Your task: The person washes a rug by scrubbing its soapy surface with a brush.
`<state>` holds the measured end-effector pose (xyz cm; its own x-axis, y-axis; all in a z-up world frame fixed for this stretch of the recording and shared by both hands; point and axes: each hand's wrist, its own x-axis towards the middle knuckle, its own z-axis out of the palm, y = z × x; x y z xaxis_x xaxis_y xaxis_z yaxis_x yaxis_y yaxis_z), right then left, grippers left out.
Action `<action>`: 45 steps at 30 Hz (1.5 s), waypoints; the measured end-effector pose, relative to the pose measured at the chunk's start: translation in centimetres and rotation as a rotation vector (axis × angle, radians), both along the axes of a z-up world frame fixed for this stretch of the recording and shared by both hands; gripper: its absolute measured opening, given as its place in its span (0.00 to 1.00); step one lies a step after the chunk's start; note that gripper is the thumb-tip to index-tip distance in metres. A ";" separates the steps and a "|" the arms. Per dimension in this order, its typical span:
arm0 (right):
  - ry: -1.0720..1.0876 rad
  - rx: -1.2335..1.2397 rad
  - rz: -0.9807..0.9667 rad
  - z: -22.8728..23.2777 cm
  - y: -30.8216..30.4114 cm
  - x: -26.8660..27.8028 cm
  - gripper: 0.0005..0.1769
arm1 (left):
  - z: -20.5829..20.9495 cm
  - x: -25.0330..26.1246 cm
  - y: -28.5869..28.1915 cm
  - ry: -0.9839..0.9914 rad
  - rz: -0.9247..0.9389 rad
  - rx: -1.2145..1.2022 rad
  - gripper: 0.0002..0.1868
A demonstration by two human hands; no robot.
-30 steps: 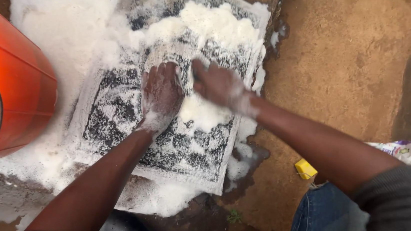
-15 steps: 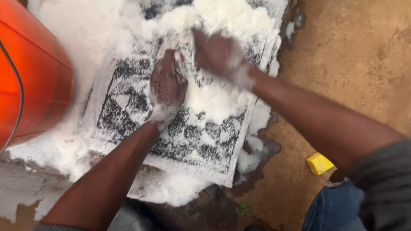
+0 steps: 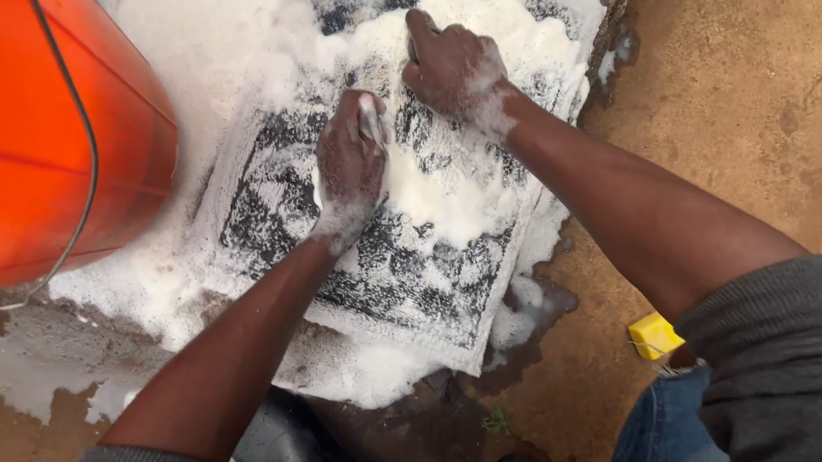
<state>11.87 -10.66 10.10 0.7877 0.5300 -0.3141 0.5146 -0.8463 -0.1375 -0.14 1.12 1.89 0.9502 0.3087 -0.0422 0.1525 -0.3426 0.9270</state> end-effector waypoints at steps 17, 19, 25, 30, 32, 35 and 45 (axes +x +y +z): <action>-0.140 0.072 0.046 0.0 -0.5 1.1 0.14 | -1.6 0.3 0.3 -0.112 0.050 0.039 0.09; 0.048 0.039 0.005 2.7 0.0 -2.6 0.12 | -3.0 0.3 -0.2 -0.190 0.051 0.031 0.10; 0.310 -0.016 0.074 4.8 0.5 -6.9 0.13 | -5.0 1.1 -0.2 -0.177 0.034 -0.056 0.08; 0.186 0.087 -0.138 0.9 -0.8 1.0 0.15 | -0.8 -0.2 0.0 -0.095 0.011 0.093 0.11; -0.113 0.081 -0.078 -2.0 -1.7 4.0 0.20 | -0.9 0.0 0.3 -0.152 0.035 0.126 0.12; 0.095 0.071 -0.193 1.0 0.2 0.6 0.16 | -1.5 0.3 0.0 -0.133 0.048 0.027 0.12; 0.385 0.074 0.003 1.3 -0.2 -2.2 0.14 | -3.0 0.5 0.6 -0.239 0.004 0.049 0.10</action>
